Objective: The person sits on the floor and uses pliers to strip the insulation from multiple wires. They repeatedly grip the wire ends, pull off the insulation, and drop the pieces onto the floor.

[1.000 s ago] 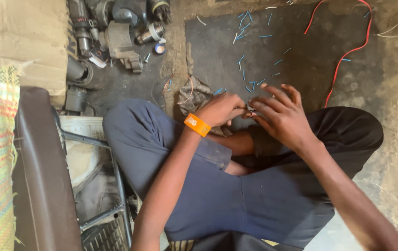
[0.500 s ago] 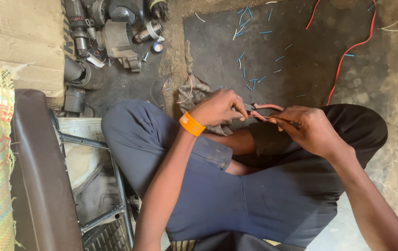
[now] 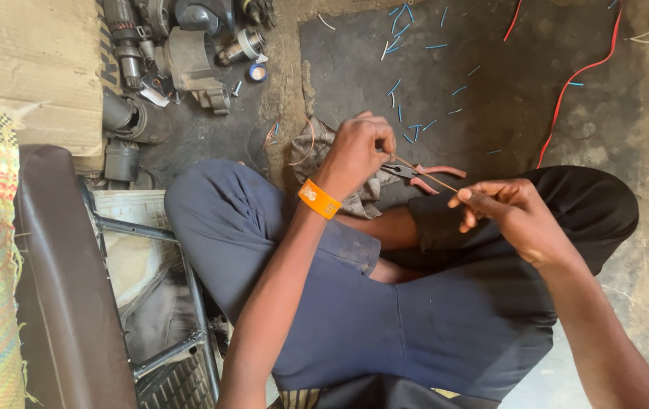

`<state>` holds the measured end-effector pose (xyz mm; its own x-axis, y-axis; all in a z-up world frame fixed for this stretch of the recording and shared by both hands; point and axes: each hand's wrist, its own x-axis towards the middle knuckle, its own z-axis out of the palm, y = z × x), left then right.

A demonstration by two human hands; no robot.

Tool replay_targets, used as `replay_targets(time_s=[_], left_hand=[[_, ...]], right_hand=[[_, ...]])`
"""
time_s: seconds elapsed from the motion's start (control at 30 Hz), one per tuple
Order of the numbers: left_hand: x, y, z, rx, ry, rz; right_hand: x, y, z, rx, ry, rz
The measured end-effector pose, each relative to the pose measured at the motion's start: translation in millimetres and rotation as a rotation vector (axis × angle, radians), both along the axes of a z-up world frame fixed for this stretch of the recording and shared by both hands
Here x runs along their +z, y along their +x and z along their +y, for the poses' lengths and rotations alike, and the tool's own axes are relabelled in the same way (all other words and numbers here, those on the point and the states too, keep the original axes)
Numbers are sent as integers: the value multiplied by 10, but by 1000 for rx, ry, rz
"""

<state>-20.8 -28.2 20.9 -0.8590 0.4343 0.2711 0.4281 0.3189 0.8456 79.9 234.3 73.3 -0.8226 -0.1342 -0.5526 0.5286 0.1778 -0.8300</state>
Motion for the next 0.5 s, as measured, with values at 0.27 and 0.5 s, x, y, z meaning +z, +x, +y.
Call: replay_targets(time_s=[0.27, 0.5], left_hand=[[75, -7, -6, 125, 125, 5], [-14, 3, -17, 298, 242, -218]], right_hand=[[-248, 232, 302, -243, -410, -190], [384, 488, 348, -318, -135, 467]])
